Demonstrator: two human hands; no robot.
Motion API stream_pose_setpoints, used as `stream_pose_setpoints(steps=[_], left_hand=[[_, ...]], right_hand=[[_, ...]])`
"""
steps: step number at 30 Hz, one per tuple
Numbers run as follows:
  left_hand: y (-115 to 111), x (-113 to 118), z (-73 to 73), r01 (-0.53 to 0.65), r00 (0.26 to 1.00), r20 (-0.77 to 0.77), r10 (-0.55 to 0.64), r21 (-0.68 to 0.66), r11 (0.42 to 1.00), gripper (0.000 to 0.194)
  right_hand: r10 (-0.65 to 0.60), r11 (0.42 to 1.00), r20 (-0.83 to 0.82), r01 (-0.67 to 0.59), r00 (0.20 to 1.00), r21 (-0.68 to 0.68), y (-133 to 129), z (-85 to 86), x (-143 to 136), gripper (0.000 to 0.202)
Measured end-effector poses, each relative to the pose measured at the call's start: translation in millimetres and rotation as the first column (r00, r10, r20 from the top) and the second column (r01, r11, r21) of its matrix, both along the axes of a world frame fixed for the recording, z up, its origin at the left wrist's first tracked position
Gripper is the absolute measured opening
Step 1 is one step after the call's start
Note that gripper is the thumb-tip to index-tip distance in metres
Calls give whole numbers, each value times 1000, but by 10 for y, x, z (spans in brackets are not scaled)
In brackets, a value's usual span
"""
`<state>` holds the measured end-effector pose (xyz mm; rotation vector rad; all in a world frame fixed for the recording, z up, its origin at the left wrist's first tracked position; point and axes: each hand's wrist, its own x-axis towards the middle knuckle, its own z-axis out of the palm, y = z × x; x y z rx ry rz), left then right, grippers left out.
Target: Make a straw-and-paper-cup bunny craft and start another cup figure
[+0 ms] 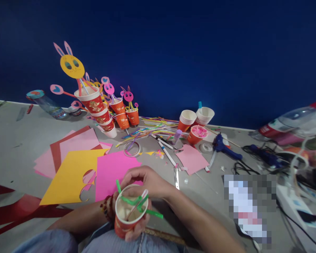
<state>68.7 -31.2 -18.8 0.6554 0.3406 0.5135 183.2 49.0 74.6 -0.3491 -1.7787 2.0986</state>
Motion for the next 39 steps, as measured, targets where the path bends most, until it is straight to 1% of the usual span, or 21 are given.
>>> stream_pose_setpoints(steps=[1, 3, 7, 11, 16, 17, 19, 20, 21, 22, 25, 27, 28, 29, 30, 31, 32, 33, 35, 37, 39], left_hand=[[4, -9, 12, 132, 990, 51, -130, -30, 991, 77], [13, -21, 42, 244, 965, 120, -234, -75, 967, 79], [14, -30, 101, 228, 971, 95, -221, -71, 971, 78], [-22, -25, 114, 130, 982, 152, -116, -88, 988, 92], [-61, 10, 72, 79, 957, 280, -71, -20, 997, 105], [-62, 9, 67, 61, 965, 257, -55, -15, 998, 106], [-51, -12, 63, -101, 990, 107, 95, 52, 993, 104], [-36, -35, 61, -212, 977, 23, 210, 119, 970, 103], [-15, -65, 58, -341, 933, -50, 356, 197, 919, 102], [11, -103, 54, -426, 885, -81, 458, 254, 868, 99], [90, -239, 60, -571, 777, -89, 623, 316, 758, 82], [108, -323, 111, -636, 686, -88, 722, 410, 654, 75], [101, -353, 155, -636, 644, -91, 760, 490, 597, 76], [85, -370, 209, -570, 597, -105, 795, 641, 513, 86], [61, -372, 270, -464, 539, -134, 831, 777, 426, 101], [35, -359, 330, -332, 488, -187, 852, 863, 379, 110], [10, -332, 385, -231, 434, -237, 869, 903, 362, 114], [-10, -297, 428, -189, 365, -267, 892, 917, 352, 116], [-27, -222, 470, -172, 290, -303, 908, 917, 361, 117], [-15, -168, 461, -200, 277, -303, 912, 910, 363, 113], [12, -147, 429, -225, 309, -285, 907, 905, 361, 105]], right_hand=[[-9, 1000, -6, 9, 1000, -2, -5, -2, -2, 28], [-20, 1000, -15, 19, 1000, -7, -16, -4, -5, 28], [-47, 999, -2, 46, 999, -12, -33, 4, -10, 27], [-65, 995, 32, 67, 997, -75, -49, 8, -14, 29], [-33, 981, 66, 45, 997, -186, -47, -4, -3, 31], [-37, 980, 72, 51, 997, -192, -35, -3, 8, 31], [-76, 982, 91, 90, 993, -165, 3, 6, 46, 29], [-109, 983, 101, 122, 989, -138, 30, 14, 73, 29], [-149, 981, 110, 160, 983, -105, 60, 23, 106, 28], [-193, 977, 115, 201, 974, -66, 93, 32, 142, 27], [-322, 946, 120, 315, 939, 78, 190, 45, 264, 24], [-415, 904, 125, 393, 901, 171, 236, 28, 334, 22], [-463, 878, 129, 433, 877, 203, 250, 10, 360, 21], [-506, 853, 133, 472, 852, 223, 258, -12, 378, 21], [-545, 829, 135, 508, 828, 234, 259, -38, 388, 21], [-573, 811, 138, 534, 808, 239, 254, -64, 390, 21], [-592, 798, 138, 552, 794, 242, 244, -90, 385, 21], [-607, 786, 135, 567, 783, 244, 230, -113, 377, 21], [-633, 767, 125, 595, 764, 241, 195, -153, 356, 20], [-663, 743, 109, 631, 741, 223, 159, -187, 343, 20], [-691, 718, 86, 668, 718, 195, 129, -219, 342, 21]])
